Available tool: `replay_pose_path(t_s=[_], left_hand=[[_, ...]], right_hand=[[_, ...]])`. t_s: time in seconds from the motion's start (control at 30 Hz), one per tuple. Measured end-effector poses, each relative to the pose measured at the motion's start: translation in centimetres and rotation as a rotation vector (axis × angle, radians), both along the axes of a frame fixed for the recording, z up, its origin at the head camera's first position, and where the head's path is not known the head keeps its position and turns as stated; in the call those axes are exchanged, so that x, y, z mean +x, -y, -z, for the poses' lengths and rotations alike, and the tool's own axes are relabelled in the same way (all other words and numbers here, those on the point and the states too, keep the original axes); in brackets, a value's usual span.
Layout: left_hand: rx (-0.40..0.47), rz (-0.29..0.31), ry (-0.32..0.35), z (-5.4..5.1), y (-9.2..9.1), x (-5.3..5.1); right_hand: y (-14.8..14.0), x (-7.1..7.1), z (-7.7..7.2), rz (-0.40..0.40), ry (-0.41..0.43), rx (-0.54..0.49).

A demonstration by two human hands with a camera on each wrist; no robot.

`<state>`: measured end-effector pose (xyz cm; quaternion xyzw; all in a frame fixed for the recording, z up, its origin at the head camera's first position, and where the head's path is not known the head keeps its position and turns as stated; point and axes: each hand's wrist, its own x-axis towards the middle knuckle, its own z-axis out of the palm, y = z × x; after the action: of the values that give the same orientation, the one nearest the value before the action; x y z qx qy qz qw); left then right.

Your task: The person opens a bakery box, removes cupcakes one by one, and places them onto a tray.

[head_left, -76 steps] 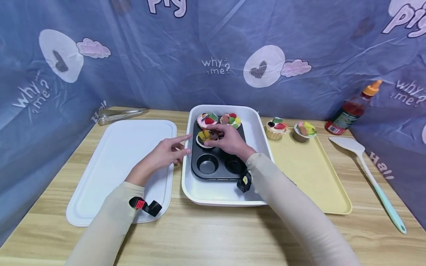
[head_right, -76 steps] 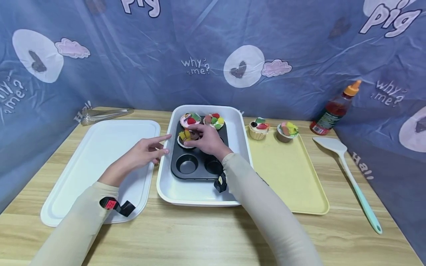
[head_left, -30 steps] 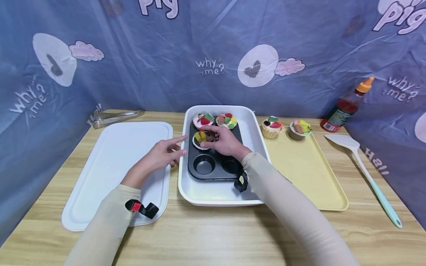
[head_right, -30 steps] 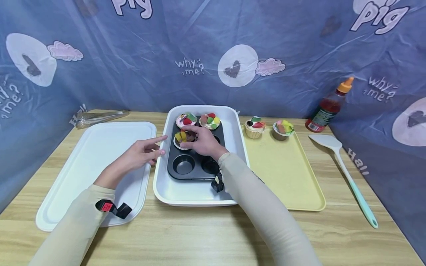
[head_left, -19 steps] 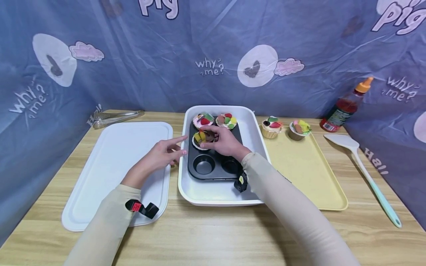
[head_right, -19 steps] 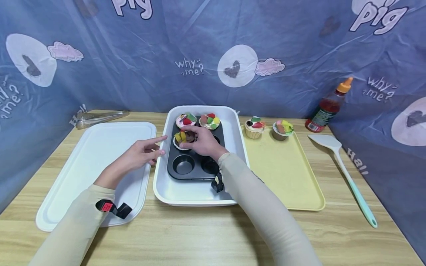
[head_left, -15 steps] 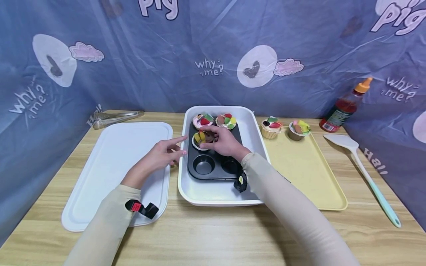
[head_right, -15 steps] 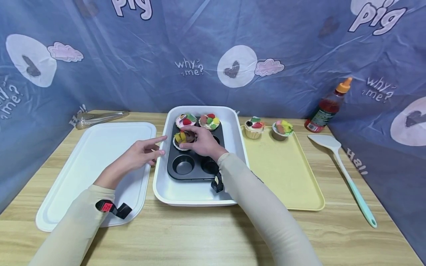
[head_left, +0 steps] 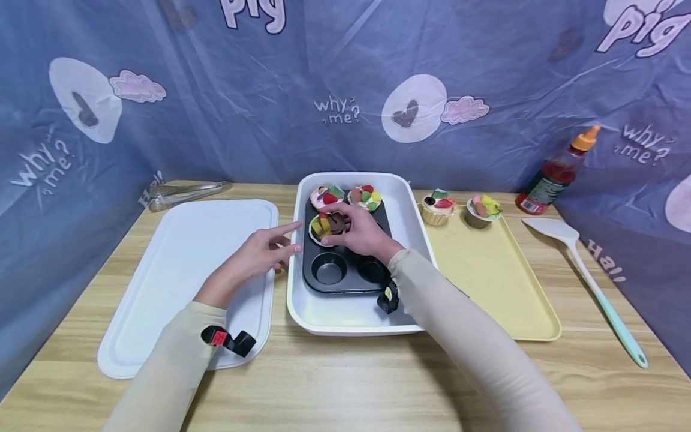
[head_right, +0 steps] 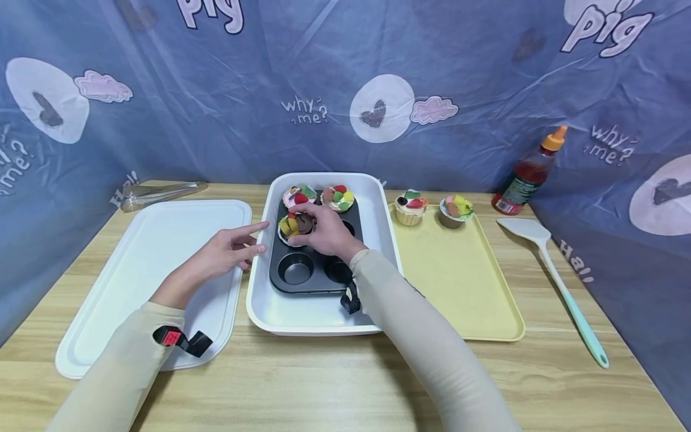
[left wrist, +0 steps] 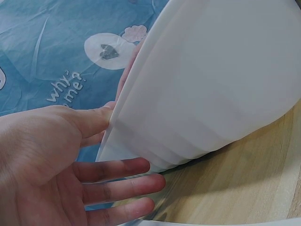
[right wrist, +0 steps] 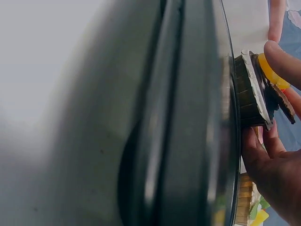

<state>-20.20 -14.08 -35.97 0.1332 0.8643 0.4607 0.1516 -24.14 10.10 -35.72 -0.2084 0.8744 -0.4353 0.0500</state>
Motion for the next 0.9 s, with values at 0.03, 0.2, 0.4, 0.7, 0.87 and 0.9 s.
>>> replay_pose_path(t_s=[0.03, 0.2, 0.4, 0.7, 0.87, 0.9], left_hand=[[-0.003, 0.001, -0.001, 0.0, 0.0, 0.0], [-0.004, 0.0, -0.002, 0.0, 0.0, -0.1], [-0.002, 0.003, 0.001, 0.0, 0.0, 0.0], [0.005, -0.011, 0.015, 0.1, -0.1, 0.0], [0.021, -0.009, 0.0, 0.1, -0.1, 0.0], [0.022, -0.005, -0.003, 0.1, -0.1, 0.0]], right_hand=[[0.0, 0.0, 0.0, 0.0, -0.002, -0.002], [0.0, 0.1, -0.2, 0.004, -0.016, -0.021], [-0.3, 0.0, -0.6, 0.043, -0.025, -0.077], [-1.3, 0.2, -1.7, 0.075, -0.026, -0.177], [-2.1, 0.3, -2.2, 0.085, -0.067, -0.196], [-2.2, 0.4, -2.4, 0.088, -0.073, -0.205]])
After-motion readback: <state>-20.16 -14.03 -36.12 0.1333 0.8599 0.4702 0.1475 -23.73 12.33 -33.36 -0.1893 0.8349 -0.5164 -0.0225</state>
